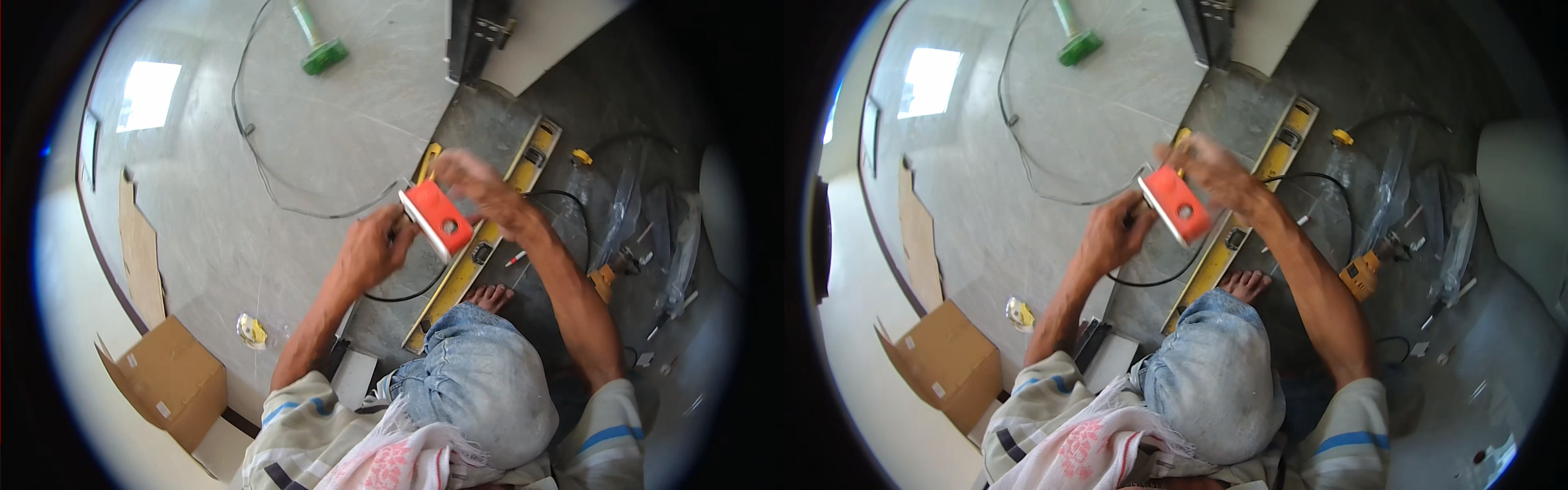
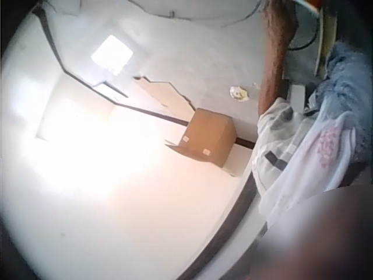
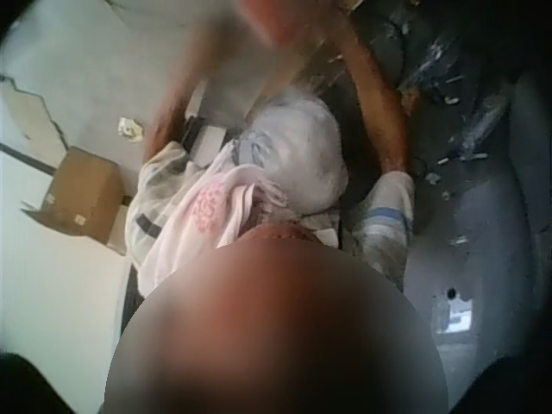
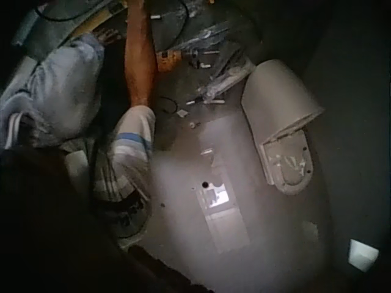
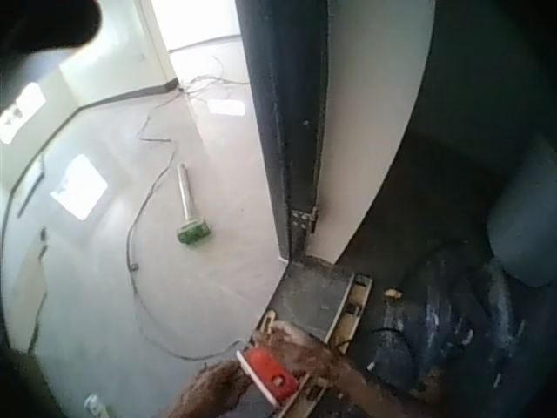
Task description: Drilling holes into a bathroom wall and inserting wall plugs for fixture installation.
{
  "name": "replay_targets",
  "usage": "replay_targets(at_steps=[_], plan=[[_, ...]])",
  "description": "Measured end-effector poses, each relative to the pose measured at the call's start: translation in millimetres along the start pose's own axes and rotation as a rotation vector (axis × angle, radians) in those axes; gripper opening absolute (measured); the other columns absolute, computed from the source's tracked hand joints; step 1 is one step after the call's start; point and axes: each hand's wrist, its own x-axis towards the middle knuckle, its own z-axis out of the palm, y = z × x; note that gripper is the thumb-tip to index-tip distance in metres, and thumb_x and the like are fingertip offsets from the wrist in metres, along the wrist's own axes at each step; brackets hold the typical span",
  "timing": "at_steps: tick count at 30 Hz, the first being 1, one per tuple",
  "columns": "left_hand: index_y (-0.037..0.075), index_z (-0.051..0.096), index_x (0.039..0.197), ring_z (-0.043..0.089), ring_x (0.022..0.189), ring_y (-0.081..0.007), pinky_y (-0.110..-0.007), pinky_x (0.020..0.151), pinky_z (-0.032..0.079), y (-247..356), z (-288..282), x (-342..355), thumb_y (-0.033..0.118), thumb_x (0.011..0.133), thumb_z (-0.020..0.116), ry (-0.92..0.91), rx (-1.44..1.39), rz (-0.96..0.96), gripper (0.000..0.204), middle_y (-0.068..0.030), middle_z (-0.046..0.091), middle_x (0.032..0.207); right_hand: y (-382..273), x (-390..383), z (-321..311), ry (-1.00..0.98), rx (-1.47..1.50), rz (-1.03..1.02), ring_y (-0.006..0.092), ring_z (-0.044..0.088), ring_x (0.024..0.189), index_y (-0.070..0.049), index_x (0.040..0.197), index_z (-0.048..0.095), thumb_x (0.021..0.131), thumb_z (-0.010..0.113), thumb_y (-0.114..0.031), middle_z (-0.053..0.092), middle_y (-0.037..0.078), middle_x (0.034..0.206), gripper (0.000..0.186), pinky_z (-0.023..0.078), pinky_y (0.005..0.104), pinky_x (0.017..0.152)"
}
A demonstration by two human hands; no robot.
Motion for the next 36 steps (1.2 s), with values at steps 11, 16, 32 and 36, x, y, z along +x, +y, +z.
replay_targets(at_steps=[11, 16, 32, 36], plan=[[0.003, 0.062, 0.099, 0.059, 0.063, -0.033, -0.041, 0.057, 0.048, 12, 14, -13, 0.007, 0.083, 0.068, -0.141, -0.057, 0.122, 0.018, -0.0152, 0.059, 0.077, 42, -36, -2, -0.243, -0.097, 0.171, 0.0112, 0.057, 0.077, -0.005, 0.108, 0.059, 0.064, 0.089, -0.041, 0.062, 0.002, 0.087, 0.064, 0.049, 0.0283, 0.066], [0.003, 0.058, 0.092, 0.059, 0.065, -0.032, -0.039, 0.057, 0.047, 22, 28, -9, 0.005, 0.083, 0.068, 0.096, 0.021, -0.032, 0.013, -0.0156, 0.058, 0.076, 41, -12, 1, -0.123, 0.114, 0.21, 0.0102, 0.057, 0.073, -0.004, 0.107, 0.06, 0.065, 0.089, -0.037, 0.061, 0.001, 0.083, 0.061, 0.049, 0.0264, 0.064], [0.001, 0.053, 0.087, 0.057, 0.064, -0.0343, -0.042, 0.056, 0.044, 12, 40, -20, 0.008, 0.089, 0.061, 0.124, 0.072, -0.221, 0.011, -0.0177, 0.058, 0.077, 36, 4, 6, -0.143, -0.286, 0.122, 0.0199, 0.064, 0.075, -0.001, 0.096, 0.065, 0.053, 0.089, -0.043, 0.067, 0.011, 0.085, 0.065, 0.052, 0.0336, 0.065], [0.003, 0.056, 0.094, 0.058, 0.066, -0.0341, -0.042, 0.057, 0.047, 0, 37, -31, 0.005, 0.087, 0.062, 0.122, 0.194, 0.165, 0.01, -0.0147, 0.058, 0.082, 42, -12, 7, -0.155, -0.128, 0.146, 0.0213, 0.065, 0.078, 0.0, 0.095, 0.065, 0.053, 0.088, -0.044, 0.068, 0.013, 0.086, 0.065, 0.052, 0.0338, 0.068]])
